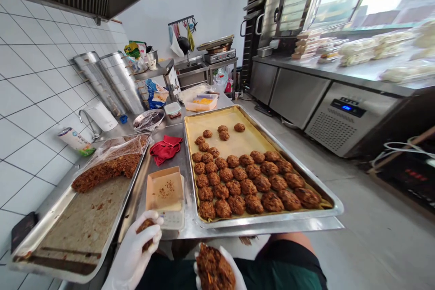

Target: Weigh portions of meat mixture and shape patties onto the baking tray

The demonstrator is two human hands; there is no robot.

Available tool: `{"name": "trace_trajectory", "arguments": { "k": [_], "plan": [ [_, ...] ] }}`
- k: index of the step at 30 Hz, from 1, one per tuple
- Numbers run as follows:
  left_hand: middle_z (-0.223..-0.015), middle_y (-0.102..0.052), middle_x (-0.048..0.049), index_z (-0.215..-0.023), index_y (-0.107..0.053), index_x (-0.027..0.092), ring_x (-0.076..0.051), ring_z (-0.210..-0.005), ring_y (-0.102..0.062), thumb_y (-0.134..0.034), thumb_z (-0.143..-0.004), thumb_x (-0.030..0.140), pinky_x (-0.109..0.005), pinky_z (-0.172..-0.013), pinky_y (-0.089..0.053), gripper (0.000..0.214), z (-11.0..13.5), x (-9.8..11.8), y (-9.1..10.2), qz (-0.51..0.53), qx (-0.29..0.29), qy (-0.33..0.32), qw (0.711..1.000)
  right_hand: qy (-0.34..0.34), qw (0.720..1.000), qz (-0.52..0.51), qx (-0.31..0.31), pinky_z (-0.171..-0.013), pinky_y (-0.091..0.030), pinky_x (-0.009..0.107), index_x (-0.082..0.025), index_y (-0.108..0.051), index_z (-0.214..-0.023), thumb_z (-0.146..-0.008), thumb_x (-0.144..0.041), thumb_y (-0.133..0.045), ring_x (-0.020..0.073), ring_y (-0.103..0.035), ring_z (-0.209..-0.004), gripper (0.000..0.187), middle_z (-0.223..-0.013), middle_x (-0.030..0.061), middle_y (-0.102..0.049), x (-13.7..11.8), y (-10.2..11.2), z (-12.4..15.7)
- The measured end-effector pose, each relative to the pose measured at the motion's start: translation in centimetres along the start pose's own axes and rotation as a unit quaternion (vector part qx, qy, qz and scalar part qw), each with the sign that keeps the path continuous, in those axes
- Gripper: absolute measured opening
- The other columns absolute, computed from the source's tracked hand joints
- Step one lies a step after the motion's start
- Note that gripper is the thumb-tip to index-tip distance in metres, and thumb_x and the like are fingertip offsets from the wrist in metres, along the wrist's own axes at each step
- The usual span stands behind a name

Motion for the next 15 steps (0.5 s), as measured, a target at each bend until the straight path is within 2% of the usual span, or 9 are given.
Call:
{"name": "trace_trajectory", "arguments": {
  "k": [2,4,7,8,10,12,13,14,15],
  "plan": [
    [-0.078,-0.060,0.0000,-0.086,-0.065,0.019,-0.007,-0.059,-0.048,-0.083,-0.074,0.024,-0.017,-0.049,-0.036,0.022,-0.1,-0.3,-0.3,-0.021,-0.034,-0.003,0.999,-0.008,1.000,-0.004,-0.012,-0.081,-0.060,0.039,-0.017,-0.080,-0.097,-0.087,-0.044,-0.072,0.0257,-0.075,-0.092,0.030,-0.098,0.0073,-0.081,0.2,-0.4,0.1],
    [-0.062,-0.053,0.0015,-0.072,-0.059,0.017,-0.007,-0.050,-0.042,-0.081,-0.078,0.039,-0.017,-0.041,-0.027,0.031,-0.4,-1.0,-0.1,-0.033,-0.047,0.014,0.998,-0.009,1.000,-0.007,-0.019,-0.081,-0.060,0.037,-0.014,-0.079,-0.098,-0.090,-0.045,-0.067,0.0251,-0.075,-0.093,0.035,-0.099,0.0085,-0.081,0.2,-0.7,0.3],
    [-0.048,-0.042,0.0042,-0.062,-0.051,0.018,-0.005,-0.037,-0.030,-0.070,-0.083,0.060,-0.018,-0.035,-0.014,0.050,-0.6,-1.6,0.6,-0.012,-0.014,0.053,0.998,-0.003,1.000,-0.012,-0.015,-0.078,-0.059,0.035,-0.013,-0.078,-0.100,-0.093,-0.049,-0.063,0.0244,-0.075,-0.092,0.039,-0.098,0.0088,-0.081,0.2,-0.7,0.4],
    [-0.047,-0.042,0.0040,-0.064,-0.053,0.018,-0.006,-0.036,-0.031,-0.065,-0.085,0.063,-0.018,-0.034,-0.014,0.051,-0.5,-1.4,0.5,-0.006,-0.014,0.059,0.998,-0.001,1.000,-0.014,-0.011,-0.078,-0.060,0.035,-0.014,-0.078,-0.100,-0.093,-0.049,-0.062,0.0242,-0.075,-0.091,0.040,-0.097,0.0085,-0.081,0.2,-0.6,0.4],
    [-0.056,-0.053,-0.0001,-0.079,-0.063,0.018,-0.010,-0.043,-0.046,-0.060,-0.089,0.062,-0.018,-0.037,-0.028,0.045,-0.2,-0.7,-0.3,0.000,-0.045,0.062,0.997,0.002,1.000,-0.013,-0.011,-0.078,-0.060,0.036,-0.014,-0.078,-0.098,-0.093,-0.049,-0.062,0.0245,-0.075,-0.091,0.040,-0.098,0.0083,-0.081,0.2,-0.4,0.5],
    [-0.085,-0.069,-0.0072,-0.104,-0.066,0.021,-0.017,-0.064,-0.064,-0.069,-0.087,0.051,-0.023,-0.048,-0.045,0.035,0.2,0.1,-1.3,-0.018,-0.088,0.055,0.994,0.002,1.000,-0.012,-0.020,-0.078,-0.060,0.036,-0.012,-0.078,-0.098,-0.093,-0.049,-0.062,0.0247,-0.075,-0.091,0.041,-0.098,0.0090,-0.081,0.2,-0.4,0.4],
    [-0.102,-0.070,-0.0093,-0.114,-0.064,0.023,-0.019,-0.072,-0.067,-0.074,-0.085,0.045,-0.024,-0.051,-0.047,0.038,0.3,0.4,-1.5,-0.029,-0.097,0.049,0.994,0.004,1.000,-0.011,-0.025,-0.078,-0.060,0.036,-0.012,-0.078,-0.099,-0.093,-0.049,-0.062,0.0247,-0.075,-0.091,0.041,-0.098,0.0092,-0.081,0.2,-0.5,0.4],
    [-0.110,-0.070,-0.0098,-0.117,-0.063,0.025,-0.017,-0.071,-0.066,-0.076,-0.083,0.040,-0.022,-0.050,-0.045,0.040,0.3,0.6,-1.5,-0.034,-0.093,0.044,0.994,0.005,1.000,-0.011,-0.028,-0.078,-0.060,0.036,-0.013,-0.078,-0.100,-0.093,-0.049,-0.063,0.0247,-0.075,-0.091,0.040,-0.099,0.0091,-0.081,0.2,-0.5,0.4],
    [-0.109,-0.070,-0.0095,-0.114,-0.064,0.024,-0.012,-0.061,-0.062,-0.076,-0.083,0.039,-0.019,-0.044,-0.038,0.036,0.1,0.5,-1.4,-0.030,-0.083,0.044,0.995,0.006,0.999,-0.012,-0.029,-0.078,-0.060,0.036,-0.014,-0.078,-0.101,-0.092,-0.049,-0.064,0.0246,-0.075,-0.091,0.039,-0.099,0.0089,-0.081,0.1,-0.5,0.3]
  ]
}}
Point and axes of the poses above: each hand's wrist, its own z-axis away from the middle knuckle, its own y-axis out of the back of the hand, x = y × z, the point moved 8 cm from there along -z, towards the middle knuckle
